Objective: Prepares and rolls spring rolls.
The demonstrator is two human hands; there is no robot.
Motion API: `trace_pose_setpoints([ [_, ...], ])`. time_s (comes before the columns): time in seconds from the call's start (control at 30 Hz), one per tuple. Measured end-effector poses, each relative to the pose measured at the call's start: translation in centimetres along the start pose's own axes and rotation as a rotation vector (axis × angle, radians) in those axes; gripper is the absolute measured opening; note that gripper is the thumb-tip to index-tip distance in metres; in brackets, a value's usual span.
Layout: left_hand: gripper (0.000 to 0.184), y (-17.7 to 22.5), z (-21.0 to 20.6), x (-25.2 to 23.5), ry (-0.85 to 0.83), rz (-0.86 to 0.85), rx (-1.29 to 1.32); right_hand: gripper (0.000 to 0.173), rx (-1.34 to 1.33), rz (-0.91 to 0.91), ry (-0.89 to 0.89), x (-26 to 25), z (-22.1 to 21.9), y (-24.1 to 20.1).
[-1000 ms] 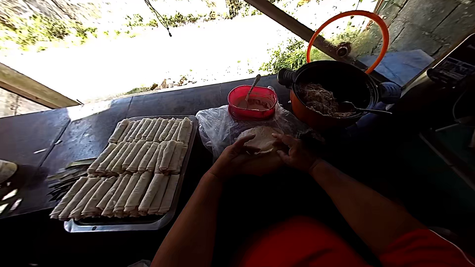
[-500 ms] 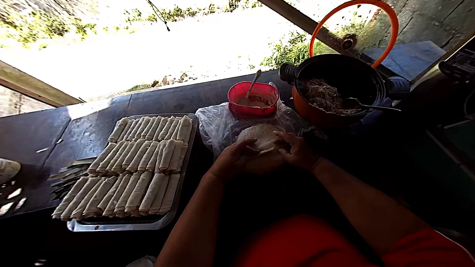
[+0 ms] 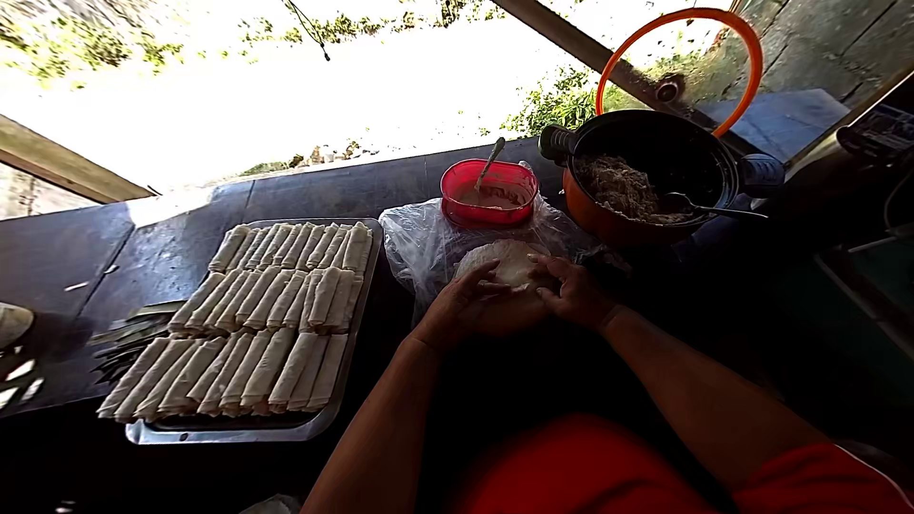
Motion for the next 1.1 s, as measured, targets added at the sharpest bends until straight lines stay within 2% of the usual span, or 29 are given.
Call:
trace_pose_setpoints([
  [0.07,0.067,-0.1,-0.3,-0.1,-0.016,0.004,-0.047,0.055,0.005,0.001,0.002,0.0,0.0,-0.1],
  [0.27,0.064,-0.2,0.5,0.1,0.032,0.018,0.035,0.053,0.007,-0.011,0.001,0.0,0.1,0.1],
  [0.43,0.062,-1.2,2.9,1.8,0.184,0.022,0.043,0.052,0.001,0.007,0.001,0.0,0.0,0.1],
  [0.63,0.058,-1.7,6.3,5.6,0.442,0.071,-0.137,0.051,0.008,0.021,0.011,0.0,0.1,-0.1],
  [0.73,0.051,0.7,5.2,5.0,0.392,0.009,-0.219,0.053,0.017,0.011,0.015,0.0,0.2,-0.1],
  [0.9,0.052,4.6,0.8,0.5,0.23,-0.06,-0.317,0.053,0.017,0.009,0.022,0.2,0.2,0.2],
  [1.1,0.053,3.5,-1.9,-2.2,0.199,-0.022,-0.416,0.049,0.033,0.015,0.074,0.3,0.5,0.1],
])
Point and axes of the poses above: each hand's wrist, its own x-axis away from the middle knuckle, its own z-axis out of the back of the hand, y = z × x, the point moved 10 cm from there along -x, towards the middle knuckle, and after that the axes turned 12 degrees about -x, right-handed, at the moved point
